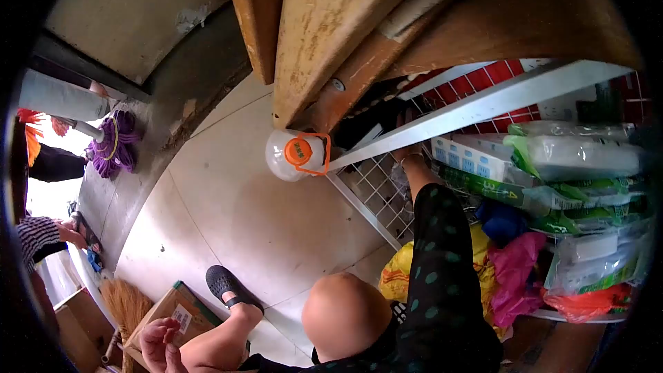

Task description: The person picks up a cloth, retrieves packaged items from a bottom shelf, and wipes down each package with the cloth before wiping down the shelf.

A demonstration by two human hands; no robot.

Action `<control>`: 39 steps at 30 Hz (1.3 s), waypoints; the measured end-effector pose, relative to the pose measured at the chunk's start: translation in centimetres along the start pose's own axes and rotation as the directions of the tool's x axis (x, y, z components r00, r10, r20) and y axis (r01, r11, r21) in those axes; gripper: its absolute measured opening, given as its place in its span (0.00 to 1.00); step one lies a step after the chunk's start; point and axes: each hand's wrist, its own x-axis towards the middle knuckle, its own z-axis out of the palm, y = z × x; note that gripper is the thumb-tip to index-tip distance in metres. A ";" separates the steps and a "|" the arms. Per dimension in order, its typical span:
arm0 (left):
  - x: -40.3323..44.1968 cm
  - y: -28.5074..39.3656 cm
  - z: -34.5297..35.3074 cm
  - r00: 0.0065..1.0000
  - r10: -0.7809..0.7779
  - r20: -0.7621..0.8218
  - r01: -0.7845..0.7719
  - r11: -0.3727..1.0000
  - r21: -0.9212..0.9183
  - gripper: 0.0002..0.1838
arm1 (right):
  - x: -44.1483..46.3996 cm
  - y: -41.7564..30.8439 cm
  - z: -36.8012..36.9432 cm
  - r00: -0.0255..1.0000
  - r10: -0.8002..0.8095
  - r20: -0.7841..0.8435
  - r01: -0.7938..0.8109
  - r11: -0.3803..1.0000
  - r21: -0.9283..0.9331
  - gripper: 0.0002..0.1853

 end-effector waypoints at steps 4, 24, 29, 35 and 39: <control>0.2 -0.2 -0.1 1.000 0.007 0.025 -0.008 0.999 0.045 0.14 | 1.1 1.9 4.5 0.999 0.020 0.046 -0.026 0.992 0.121 0.31; -1.5 -1.0 -1.5 0.993 0.115 -0.042 -0.113 0.993 0.028 0.15 | 1.1 1.2 7.4 0.997 0.055 -0.050 -0.049 0.993 0.112 0.21; -1.7 -0.9 -1.2 0.991 0.135 -0.003 -0.135 0.990 0.033 0.16 | 0.3 0.2 9.0 0.990 -0.126 0.061 0.112 0.974 0.199 0.23; -1.2 0.3 -0.4 0.969 0.236 0.068 -0.231 0.970 -0.069 0.16 | -13.1 -9.2 5.5 0.961 -0.222 0.166 -0.017 0.549 0.836 0.24; -1.5 1.3 0.8 0.961 0.258 0.097 -0.248 0.964 -0.100 0.15 | -19.7 -12.0 0.7 0.755 -0.572 0.320 -0.056 0.431 0.901 0.17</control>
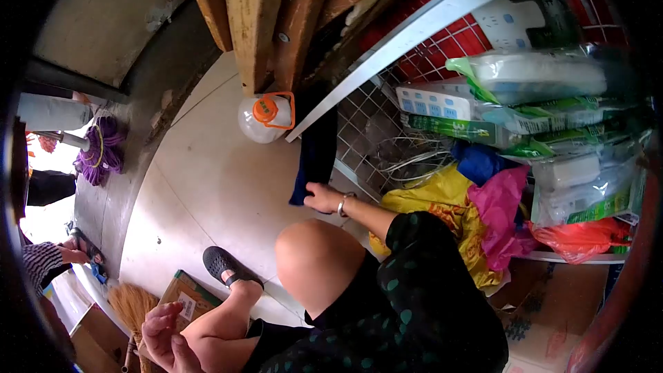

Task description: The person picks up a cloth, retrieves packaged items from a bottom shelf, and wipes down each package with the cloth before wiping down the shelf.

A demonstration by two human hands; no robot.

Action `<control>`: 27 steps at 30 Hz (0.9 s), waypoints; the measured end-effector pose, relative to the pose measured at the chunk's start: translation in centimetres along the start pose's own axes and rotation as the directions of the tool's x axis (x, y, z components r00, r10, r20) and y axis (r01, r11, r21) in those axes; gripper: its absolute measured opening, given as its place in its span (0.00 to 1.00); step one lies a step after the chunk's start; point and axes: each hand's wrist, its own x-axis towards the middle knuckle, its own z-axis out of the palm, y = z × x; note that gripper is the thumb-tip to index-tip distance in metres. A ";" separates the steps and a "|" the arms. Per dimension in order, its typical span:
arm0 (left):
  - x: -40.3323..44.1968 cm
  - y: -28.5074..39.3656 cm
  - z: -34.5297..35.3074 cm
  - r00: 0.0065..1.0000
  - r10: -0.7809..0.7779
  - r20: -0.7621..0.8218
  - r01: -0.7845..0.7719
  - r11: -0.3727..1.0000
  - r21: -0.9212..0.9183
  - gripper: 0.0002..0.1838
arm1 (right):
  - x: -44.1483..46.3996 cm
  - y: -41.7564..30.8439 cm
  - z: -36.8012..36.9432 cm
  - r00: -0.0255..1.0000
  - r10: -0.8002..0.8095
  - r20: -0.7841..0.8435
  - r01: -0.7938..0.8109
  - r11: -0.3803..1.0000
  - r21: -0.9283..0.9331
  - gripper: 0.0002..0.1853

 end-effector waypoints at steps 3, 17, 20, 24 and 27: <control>-0.1 0.5 0.9 0.996 -0.093 0.011 0.093 0.996 0.004 0.14 | -2.4 2.1 2.2 0.973 -0.046 0.227 0.075 0.989 -0.124 0.17; 1.6 1.9 2.4 0.967 -0.216 0.135 0.197 0.970 0.143 0.14 | -17.5 14.2 3.5 0.607 0.003 0.795 0.419 0.849 -0.323 0.15; 1.7 0.0 2.6 0.972 -0.208 0.106 0.194 0.973 0.123 0.14 | -19.2 17.6 4.8 0.418 0.310 0.854 0.306 0.837 -0.453 0.16; 2.0 -1.3 2.2 0.982 -0.148 0.115 0.143 0.988 0.052 0.13 | -22.5 13.9 2.0 0.510 0.330 0.794 0.056 0.909 -0.414 0.16; 2.3 -1.3 2.1 0.984 -0.144 0.102 0.140 0.989 0.041 0.14 | -22.0 3.3 -4.3 0.674 0.225 0.704 -0.136 0.974 -0.180 0.15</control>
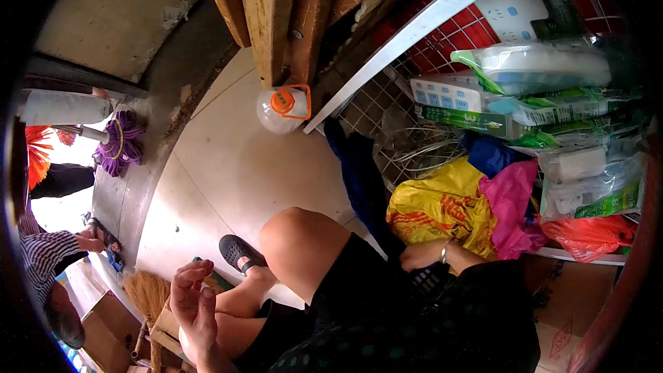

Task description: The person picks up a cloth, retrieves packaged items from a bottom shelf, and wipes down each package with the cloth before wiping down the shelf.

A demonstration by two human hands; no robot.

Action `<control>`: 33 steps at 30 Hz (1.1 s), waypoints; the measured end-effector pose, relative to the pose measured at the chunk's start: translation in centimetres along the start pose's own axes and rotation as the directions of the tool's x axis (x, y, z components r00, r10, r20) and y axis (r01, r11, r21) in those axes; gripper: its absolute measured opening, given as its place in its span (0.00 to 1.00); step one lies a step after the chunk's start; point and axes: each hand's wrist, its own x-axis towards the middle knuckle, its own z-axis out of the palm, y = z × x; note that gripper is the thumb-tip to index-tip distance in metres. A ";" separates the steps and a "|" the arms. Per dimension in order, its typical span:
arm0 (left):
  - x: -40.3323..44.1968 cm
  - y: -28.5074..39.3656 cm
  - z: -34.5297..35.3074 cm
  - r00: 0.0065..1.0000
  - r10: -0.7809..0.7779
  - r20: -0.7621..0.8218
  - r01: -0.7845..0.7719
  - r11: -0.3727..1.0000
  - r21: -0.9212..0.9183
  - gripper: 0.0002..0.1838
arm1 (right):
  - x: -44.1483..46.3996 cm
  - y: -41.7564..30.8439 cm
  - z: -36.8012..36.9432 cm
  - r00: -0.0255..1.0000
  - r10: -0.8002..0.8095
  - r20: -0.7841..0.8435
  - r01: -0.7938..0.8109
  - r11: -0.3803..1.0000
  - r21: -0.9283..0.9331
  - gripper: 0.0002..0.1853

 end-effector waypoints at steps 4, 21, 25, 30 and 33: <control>0.6 1.2 0.4 0.999 -0.038 0.003 0.038 0.999 -0.026 0.14 | -3.0 -8.4 -4.5 0.907 -0.409 -0.101 0.391 0.726 0.566 0.14; 4.9 -4.8 -5.8 0.982 0.184 0.048 -0.190 0.952 0.241 0.25 | -0.8 -37.4 -4.2 0.666 -0.722 0.187 0.373 0.540 0.755 0.29; 0.2 -6.7 -4.8 0.976 0.029 -0.215 -0.065 0.985 -0.161 0.21 | -1.2 -39.7 -1.8 0.833 -0.552 -0.034 0.368 0.508 0.779 0.30; -9.1 -1.4 -6.7 0.889 -0.322 -0.325 0.263 0.941 -0.212 0.22 | -2.4 -39.7 1.8 0.915 -0.338 -0.221 0.370 0.482 0.794 0.25; -14.0 3.6 -8.8 0.865 -0.267 -0.425 0.259 0.963 -0.078 0.29 | -2.4 -39.7 4.1 0.926 -0.149 -0.347 0.360 0.624 0.694 0.23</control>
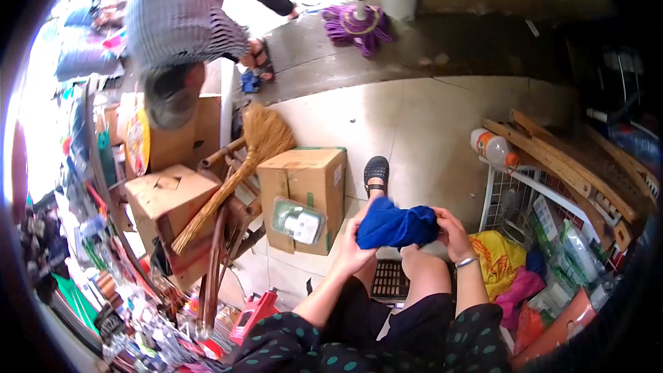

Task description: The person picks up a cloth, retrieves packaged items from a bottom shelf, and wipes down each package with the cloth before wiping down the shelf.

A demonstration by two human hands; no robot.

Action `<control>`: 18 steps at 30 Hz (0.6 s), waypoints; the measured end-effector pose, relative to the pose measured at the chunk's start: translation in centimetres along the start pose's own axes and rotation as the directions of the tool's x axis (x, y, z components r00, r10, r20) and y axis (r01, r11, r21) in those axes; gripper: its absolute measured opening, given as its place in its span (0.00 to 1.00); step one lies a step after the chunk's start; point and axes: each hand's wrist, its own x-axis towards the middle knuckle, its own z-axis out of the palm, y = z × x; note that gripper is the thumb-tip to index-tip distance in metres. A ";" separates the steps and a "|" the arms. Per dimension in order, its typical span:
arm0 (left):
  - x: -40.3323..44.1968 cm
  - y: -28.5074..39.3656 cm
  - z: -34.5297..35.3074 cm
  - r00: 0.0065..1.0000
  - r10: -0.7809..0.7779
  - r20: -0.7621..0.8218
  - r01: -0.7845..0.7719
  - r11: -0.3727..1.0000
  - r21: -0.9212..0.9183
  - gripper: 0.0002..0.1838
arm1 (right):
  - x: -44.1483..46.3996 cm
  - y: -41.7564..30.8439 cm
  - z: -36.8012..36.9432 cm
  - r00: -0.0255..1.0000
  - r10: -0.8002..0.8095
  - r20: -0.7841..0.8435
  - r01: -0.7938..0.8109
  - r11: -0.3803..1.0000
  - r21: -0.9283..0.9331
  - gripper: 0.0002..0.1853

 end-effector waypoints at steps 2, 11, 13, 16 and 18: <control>-4.1 0.9 -1.6 0.995 -0.075 -0.059 0.066 0.988 -0.140 0.34 | 0.0 1.7 0.3 0.989 -0.031 -0.141 0.002 0.979 -0.202 0.21; -21.9 3.3 -9.3 0.925 -0.168 -0.341 0.040 0.935 -0.352 0.46 | -2.5 4.1 18.9 0.983 -0.035 0.180 0.129 0.832 -0.540 0.21; -25.0 1.8 -10.2 0.917 -0.170 -0.362 0.049 0.946 -0.321 0.46 | -2.1 5.5 25.4 0.962 0.027 0.273 0.140 0.810 -0.570 0.21; -28.0 1.3 -12.0 0.909 -0.171 -0.381 0.092 0.972 -0.218 0.44 | -0.5 8.9 35.6 0.932 0.138 0.336 0.086 0.815 -0.573 0.22; -29.8 0.5 -13.1 0.923 -0.276 -0.267 0.176 0.922 -0.346 0.43 | 1.4 12.0 42.2 0.885 0.200 0.420 0.015 0.891 -0.455 0.26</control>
